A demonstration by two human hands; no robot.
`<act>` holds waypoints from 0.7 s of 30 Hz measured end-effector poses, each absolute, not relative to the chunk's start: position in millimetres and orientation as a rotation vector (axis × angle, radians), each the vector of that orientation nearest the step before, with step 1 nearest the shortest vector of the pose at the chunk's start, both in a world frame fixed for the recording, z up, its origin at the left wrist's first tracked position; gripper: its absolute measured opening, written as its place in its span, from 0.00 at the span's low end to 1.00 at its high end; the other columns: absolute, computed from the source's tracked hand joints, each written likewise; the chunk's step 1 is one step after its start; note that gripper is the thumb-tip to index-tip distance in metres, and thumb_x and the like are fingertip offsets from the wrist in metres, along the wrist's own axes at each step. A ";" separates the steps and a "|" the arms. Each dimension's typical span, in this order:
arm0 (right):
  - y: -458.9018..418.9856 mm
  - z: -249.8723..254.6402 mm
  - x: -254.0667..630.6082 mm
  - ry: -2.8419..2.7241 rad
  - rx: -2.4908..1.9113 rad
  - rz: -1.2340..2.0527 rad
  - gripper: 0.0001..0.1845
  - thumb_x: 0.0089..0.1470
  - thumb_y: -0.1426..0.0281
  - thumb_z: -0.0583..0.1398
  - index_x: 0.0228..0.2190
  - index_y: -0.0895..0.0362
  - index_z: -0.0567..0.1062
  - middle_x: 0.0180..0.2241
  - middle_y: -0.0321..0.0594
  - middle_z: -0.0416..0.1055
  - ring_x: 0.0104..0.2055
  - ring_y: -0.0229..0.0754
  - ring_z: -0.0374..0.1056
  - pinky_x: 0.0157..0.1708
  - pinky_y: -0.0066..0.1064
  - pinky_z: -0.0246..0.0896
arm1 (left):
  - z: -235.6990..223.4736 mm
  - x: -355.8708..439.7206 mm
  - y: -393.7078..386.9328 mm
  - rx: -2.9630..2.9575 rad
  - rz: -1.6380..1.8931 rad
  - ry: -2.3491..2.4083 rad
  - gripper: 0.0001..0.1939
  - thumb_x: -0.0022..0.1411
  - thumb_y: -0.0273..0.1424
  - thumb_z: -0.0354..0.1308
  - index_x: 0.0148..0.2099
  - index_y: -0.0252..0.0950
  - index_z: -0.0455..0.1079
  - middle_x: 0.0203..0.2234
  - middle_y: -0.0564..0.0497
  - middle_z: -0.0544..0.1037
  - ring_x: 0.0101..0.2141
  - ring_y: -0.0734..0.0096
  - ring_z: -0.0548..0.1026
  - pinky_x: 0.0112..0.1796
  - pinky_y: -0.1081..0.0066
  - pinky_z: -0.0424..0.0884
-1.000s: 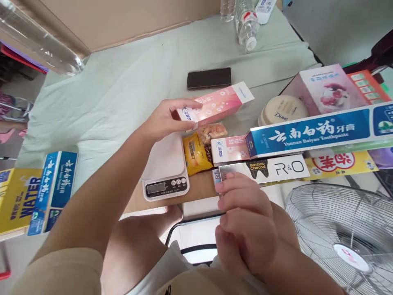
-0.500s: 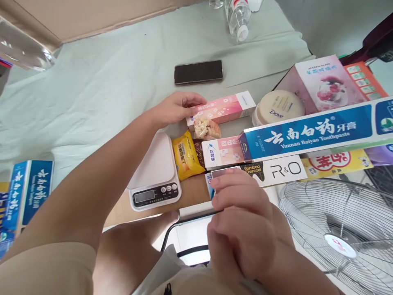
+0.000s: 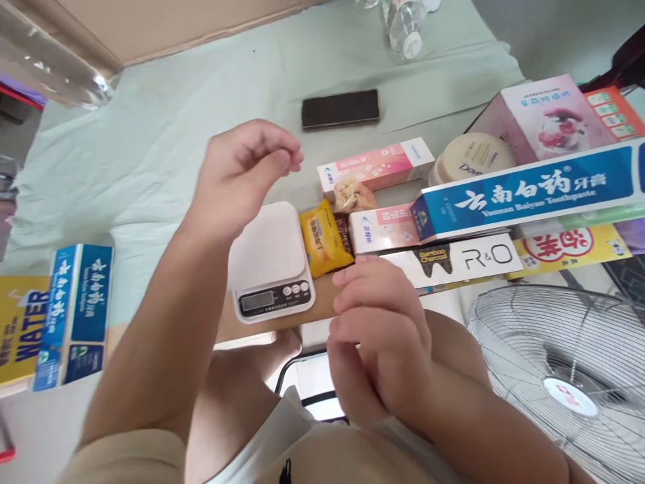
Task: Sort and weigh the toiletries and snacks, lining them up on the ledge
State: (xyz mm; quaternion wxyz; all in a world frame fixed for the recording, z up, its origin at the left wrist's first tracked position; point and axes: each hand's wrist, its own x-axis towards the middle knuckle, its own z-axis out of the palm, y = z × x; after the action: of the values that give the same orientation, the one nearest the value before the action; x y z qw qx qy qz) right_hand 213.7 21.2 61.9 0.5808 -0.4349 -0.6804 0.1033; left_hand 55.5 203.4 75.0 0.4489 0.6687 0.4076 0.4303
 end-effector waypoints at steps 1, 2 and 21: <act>23.5 59.9 205.1 -1.524 -0.945 0.217 0.16 0.51 0.81 0.56 0.39 0.52 0.68 0.35 0.38 0.68 0.41 0.41 0.72 0.47 0.43 0.76 | 80.3 39.9 182.0 1.639 1.152 0.989 0.06 0.63 0.23 0.65 0.38 0.38 0.82 0.29 0.50 0.83 0.31 0.66 0.79 0.39 0.62 0.78; 25.2 57.0 196.1 -1.477 -0.876 0.203 0.15 0.50 0.82 0.56 0.38 0.53 0.69 0.34 0.38 0.68 0.39 0.41 0.71 0.44 0.41 0.76 | 84.2 23.6 159.2 1.618 1.245 0.990 0.07 0.62 0.23 0.64 0.36 0.38 0.82 0.27 0.50 0.83 0.29 0.67 0.79 0.35 0.64 0.75; 0.9 29.6 -28.8 -2.342 -1.027 0.953 0.22 0.62 0.67 0.55 0.57 0.57 0.69 0.59 0.55 0.72 0.57 0.54 0.73 0.45 0.46 0.75 | 59.8 -195.0 -12.7 0.924 1.615 1.927 0.16 0.70 0.34 0.49 0.42 0.40 0.80 0.49 0.51 0.84 0.59 0.61 0.76 0.64 0.61 0.68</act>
State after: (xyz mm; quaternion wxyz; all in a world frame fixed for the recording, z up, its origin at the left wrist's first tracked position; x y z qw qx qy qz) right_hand -28.8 0.9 29.6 0.2049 -0.3683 -0.8400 0.3418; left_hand -195.0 -12.7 59.8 0.2295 0.3358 0.7002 0.5868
